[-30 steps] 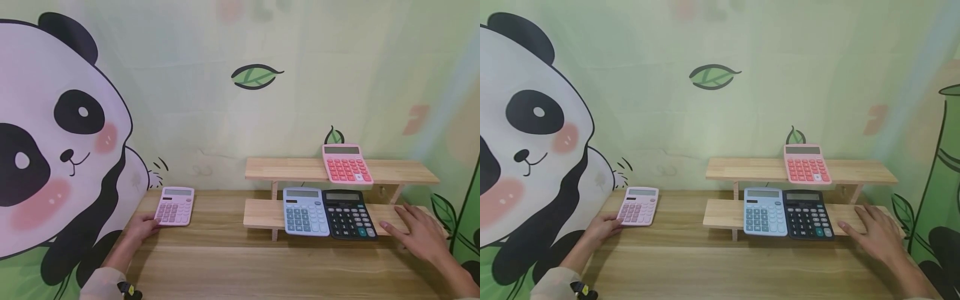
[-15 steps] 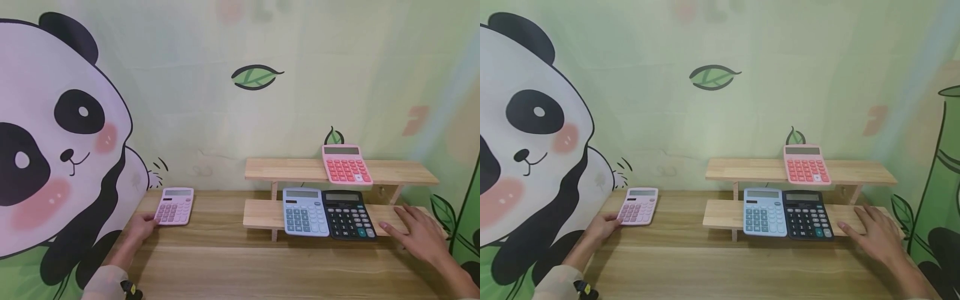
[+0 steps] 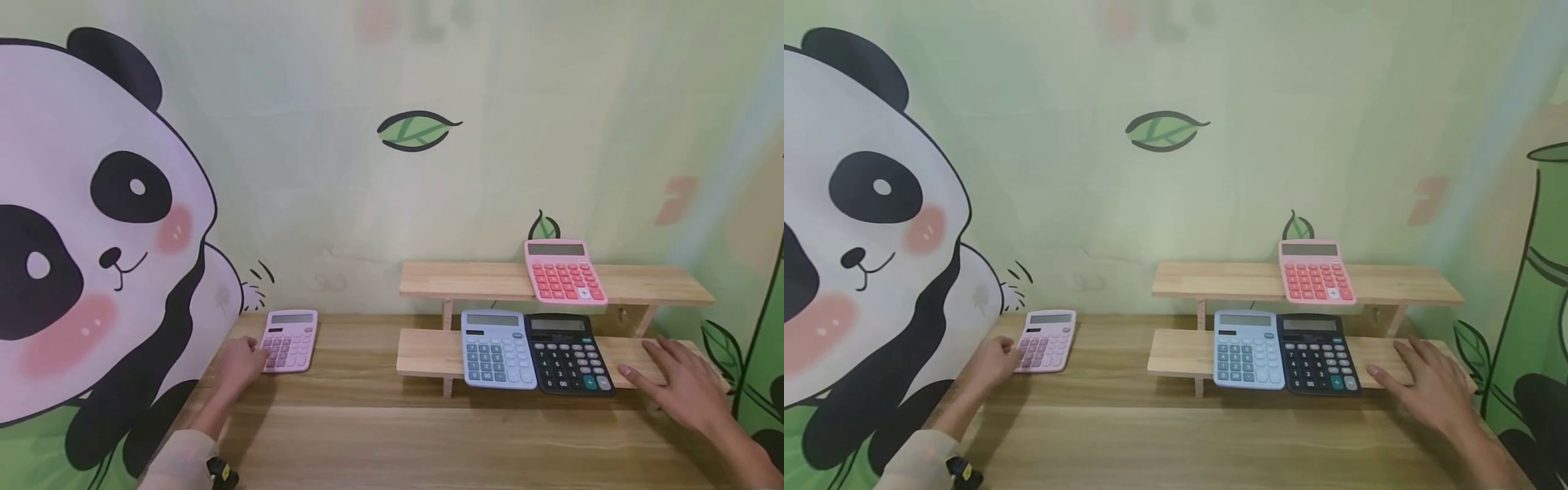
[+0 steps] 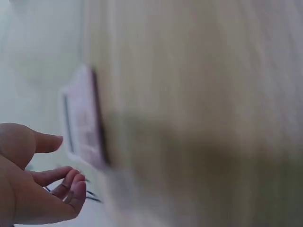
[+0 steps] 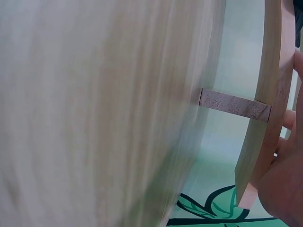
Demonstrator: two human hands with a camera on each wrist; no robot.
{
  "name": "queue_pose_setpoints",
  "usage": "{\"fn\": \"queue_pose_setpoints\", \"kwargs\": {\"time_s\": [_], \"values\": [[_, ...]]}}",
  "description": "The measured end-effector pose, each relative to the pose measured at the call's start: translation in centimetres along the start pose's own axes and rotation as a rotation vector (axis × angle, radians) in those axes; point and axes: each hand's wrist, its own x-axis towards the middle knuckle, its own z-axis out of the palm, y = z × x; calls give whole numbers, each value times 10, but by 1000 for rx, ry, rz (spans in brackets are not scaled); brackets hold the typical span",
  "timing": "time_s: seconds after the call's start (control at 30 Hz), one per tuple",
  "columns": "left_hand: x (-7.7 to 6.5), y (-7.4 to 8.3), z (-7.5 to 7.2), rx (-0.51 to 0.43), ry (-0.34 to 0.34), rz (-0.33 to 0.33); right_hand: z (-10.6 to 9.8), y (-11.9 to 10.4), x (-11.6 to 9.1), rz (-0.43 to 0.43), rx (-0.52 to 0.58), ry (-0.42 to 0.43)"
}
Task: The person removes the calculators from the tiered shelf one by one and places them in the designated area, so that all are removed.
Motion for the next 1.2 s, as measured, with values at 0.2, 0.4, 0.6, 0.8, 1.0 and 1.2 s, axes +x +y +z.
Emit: {"fn": "queue_pose_setpoints", "kwargs": {"time_s": [0.2, 0.4, 0.6, 0.8, 1.0, 1.2], "values": [[-16, 76, -2, -166, 33, 150, 1, 0, 1, -7, 9, -2], [-39, 172, 11, -399, 41, 292, -2, 0, 4, -7, 15, -11], [-58, 256, 45, -547, -19, 453, -2, 2, 5, 4, 20, -30], [-73, 318, 89, -666, -162, 454, 0, 3, 4, -1, 25, -26], [-84, 359, 130, -791, -276, 322, 2, 1, 3, -12, 35, -14], [-92, 388, 158, -928, -363, 173, 0, 0, 2, -6, 28, -5]]}}
